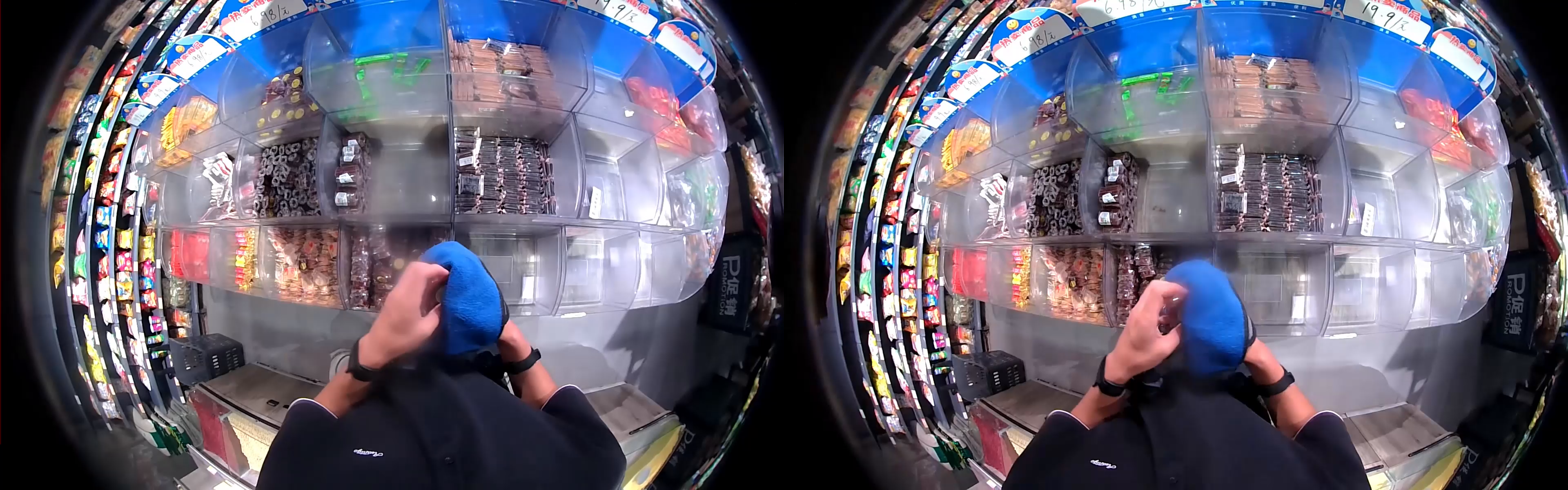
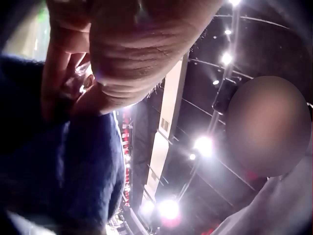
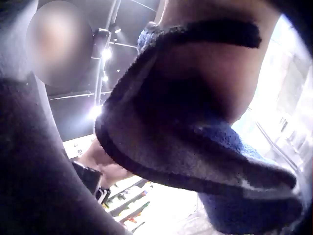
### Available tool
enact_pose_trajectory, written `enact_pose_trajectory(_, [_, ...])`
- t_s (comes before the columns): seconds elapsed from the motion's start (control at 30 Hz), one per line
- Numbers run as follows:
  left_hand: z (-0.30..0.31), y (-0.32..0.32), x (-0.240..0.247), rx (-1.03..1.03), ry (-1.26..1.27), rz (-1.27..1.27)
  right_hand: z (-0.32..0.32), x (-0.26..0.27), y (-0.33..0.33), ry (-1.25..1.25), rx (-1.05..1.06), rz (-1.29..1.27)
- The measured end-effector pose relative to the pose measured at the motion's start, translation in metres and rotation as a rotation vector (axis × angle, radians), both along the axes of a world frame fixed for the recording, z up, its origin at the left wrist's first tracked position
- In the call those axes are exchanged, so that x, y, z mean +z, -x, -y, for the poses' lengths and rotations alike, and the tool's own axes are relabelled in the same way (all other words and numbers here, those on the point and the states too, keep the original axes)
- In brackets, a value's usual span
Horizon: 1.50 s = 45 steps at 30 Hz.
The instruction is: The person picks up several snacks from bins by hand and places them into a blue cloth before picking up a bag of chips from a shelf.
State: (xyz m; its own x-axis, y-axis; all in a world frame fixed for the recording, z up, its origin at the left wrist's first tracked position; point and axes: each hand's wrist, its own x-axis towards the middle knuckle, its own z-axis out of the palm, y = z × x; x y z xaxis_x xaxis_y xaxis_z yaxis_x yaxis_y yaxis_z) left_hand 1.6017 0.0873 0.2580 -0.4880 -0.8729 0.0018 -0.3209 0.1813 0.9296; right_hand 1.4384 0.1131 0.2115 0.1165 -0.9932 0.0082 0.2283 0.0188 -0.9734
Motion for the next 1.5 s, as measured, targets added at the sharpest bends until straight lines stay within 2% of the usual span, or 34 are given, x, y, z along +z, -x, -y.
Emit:
enact_pose_trajectory(0.1, [-0.002, 0.012, 0.003, 0.032, 0.083, 0.016, 0.006, 0.004, 0.015, 0.092, 0.016, -0.153])
enact_pose_trajectory(0.17, [-0.003, 0.014, 0.002, 0.025, 0.021, -0.014, 0.019, -0.006, 0.028, 0.304, 0.045, -0.408])
enact_pose_trajectory(0.23, [-0.008, 0.017, -0.003, 0.037, -0.076, -0.100, 0.020, -0.025, 0.036, 0.354, 0.023, -0.452])
enact_pose_trajectory(0.3, [-0.013, 0.019, -0.011, 0.065, -0.106, -0.122, 0.003, -0.041, 0.036, 0.170, -0.063, -0.225])
enact_pose_trajectory(0.37, [-0.013, 0.018, -0.018, 0.070, -0.150, -0.141, 0.001, -0.049, 0.041, 0.082, -0.013, -0.187])
enact_pose_trajectory(0.43, [-0.009, 0.015, -0.021, 0.048, -0.204, -0.153, 0.000, -0.050, 0.043, 0.044, 0.015, -0.055])
enact_pose_trajectory(0.53, [-0.006, 0.020, -0.014, -0.015, -0.126, -0.101, -0.007, -0.061, 0.041, 0.070, 0.024, -0.003])
enact_pose_trajectory(0.6, [-0.005, 0.017, -0.020, -0.055, -0.111, -0.089, -0.003, -0.065, 0.046, 0.172, 0.071, -0.140])
enact_pose_trajectory(0.73, [-0.003, 0.016, -0.020, -0.034, -0.102, -0.078, 0.016, -0.060, 0.055, 0.536, 0.098, -0.598])
enact_pose_trajectory(0.83, [0.000, 0.011, -0.023, 0.034, 0.065, 0.009, 0.017, -0.058, 0.046, 0.393, 0.191, -0.558])
enact_pose_trajectory(0.93, [0.002, 0.006, -0.031, 0.140, 0.223, 0.125, 0.018, -0.035, 0.030, 0.128, 0.245, -0.252])
enact_pose_trajectory(1.0, [-0.001, 0.004, -0.037, 0.214, 0.263, 0.178, 0.007, -0.043, 0.027, -0.156, 0.298, 0.060])
enact_pose_trajectory(1.07, [-0.007, 0.004, -0.045, 0.262, 0.280, 0.162, 0.010, -0.045, 0.027, -0.041, 0.352, -0.027])
enact_pose_trajectory(1.1, [-0.009, 0.005, -0.049, 0.288, 0.287, 0.153, 0.031, -0.016, 0.022, 0.218, 0.380, -0.268])
enact_pose_trajectory(1.13, [-0.011, 0.005, -0.051, 0.295, 0.255, 0.150, 0.036, -0.011, 0.021, 0.355, 0.391, -0.422])
enact_pose_trajectory(1.17, [-0.011, 0.005, -0.053, 0.300, 0.222, 0.148, 0.040, -0.005, 0.020, 0.495, 0.383, -0.570])
enact_pose_trajectory(1.23, [-0.012, 0.005, -0.057, 0.273, 0.171, 0.082, 0.029, -0.036, 0.032, 0.526, 0.340, -0.700])
enact_pose_trajectory(1.27, [-0.012, 0.005, -0.059, 0.242, 0.153, 0.018, 0.016, -0.072, 0.039, 0.316, 0.285, -0.592])
enact_pose_trajectory(1.33, [-0.015, 0.005, -0.058, 0.198, 0.050, -0.041, 0.010, -0.056, 0.040, 0.116, 0.238, -0.575])
enact_pose_trajectory(1.37, [-0.016, 0.003, -0.061, 0.201, -0.095, -0.136, 0.007, -0.050, 0.040, 0.016, 0.212, -0.565])
enact_pose_trajectory(1.43, [-0.013, -0.001, -0.075, 0.199, -0.386, -0.323, 0.005, -0.061, 0.039, -0.022, 0.040, -0.445])
enact_pose_trajectory(1.47, [-0.011, -0.005, -0.081, 0.228, -0.369, -0.298, 0.006, -0.065, 0.042, -0.033, -0.052, -0.388])
enact_pose_trajectory(1.5, [-0.008, -0.010, -0.091, 0.286, -0.251, -0.170, 0.007, -0.075, 0.047, -0.044, -0.142, -0.329])
